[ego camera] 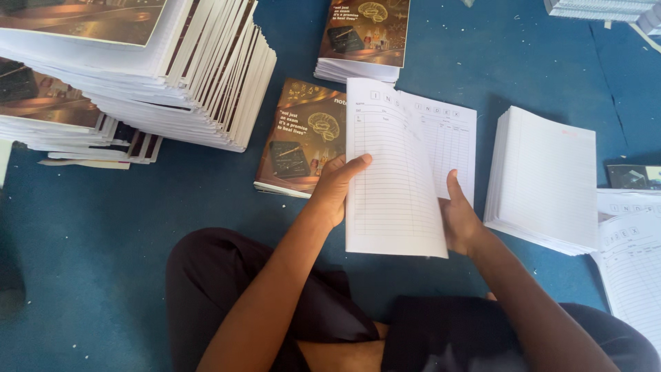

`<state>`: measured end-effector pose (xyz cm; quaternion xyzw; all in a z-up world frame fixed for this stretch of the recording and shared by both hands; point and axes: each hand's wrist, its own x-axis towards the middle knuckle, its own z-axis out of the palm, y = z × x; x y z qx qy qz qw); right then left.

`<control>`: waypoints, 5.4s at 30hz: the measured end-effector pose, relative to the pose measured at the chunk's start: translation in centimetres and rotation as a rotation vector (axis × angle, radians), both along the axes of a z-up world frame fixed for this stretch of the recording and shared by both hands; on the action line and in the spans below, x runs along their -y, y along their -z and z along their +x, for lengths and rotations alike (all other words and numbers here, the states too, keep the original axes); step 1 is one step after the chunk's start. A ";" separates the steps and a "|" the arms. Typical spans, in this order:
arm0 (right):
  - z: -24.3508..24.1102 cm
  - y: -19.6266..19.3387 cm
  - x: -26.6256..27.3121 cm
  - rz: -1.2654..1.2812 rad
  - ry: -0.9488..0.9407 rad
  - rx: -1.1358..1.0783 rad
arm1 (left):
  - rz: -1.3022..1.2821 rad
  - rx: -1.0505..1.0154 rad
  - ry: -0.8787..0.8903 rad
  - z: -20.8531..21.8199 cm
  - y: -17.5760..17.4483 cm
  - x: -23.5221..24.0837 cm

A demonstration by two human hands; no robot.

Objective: The person sits on the floor and assembles notebooks by inserting loose index sheets into covers. They pick up a cover, place a sheet inside, and stack the completed unit, repeating the process with multiple covers and sheets.

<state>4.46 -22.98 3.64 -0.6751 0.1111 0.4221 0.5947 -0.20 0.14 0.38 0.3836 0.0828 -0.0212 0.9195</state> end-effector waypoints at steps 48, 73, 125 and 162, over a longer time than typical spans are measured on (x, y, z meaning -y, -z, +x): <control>-0.3 -1.6 3.7 -0.036 0.237 0.437 | 2.132 0.281 -0.027 -4.0 4.6 -7.7; -0.9 -1.6 4.0 -0.104 0.254 0.425 | 2.093 0.240 -0.002 -4.5 4.7 -8.1; -3.2 6.1 -5.7 0.356 0.314 0.331 | 0.618 -0.260 -0.688 -2.0 4.3 -9.2; -0.7 7.2 -1.7 0.439 0.178 0.455 | 0.241 0.102 -0.247 -2.2 0.5 -8.4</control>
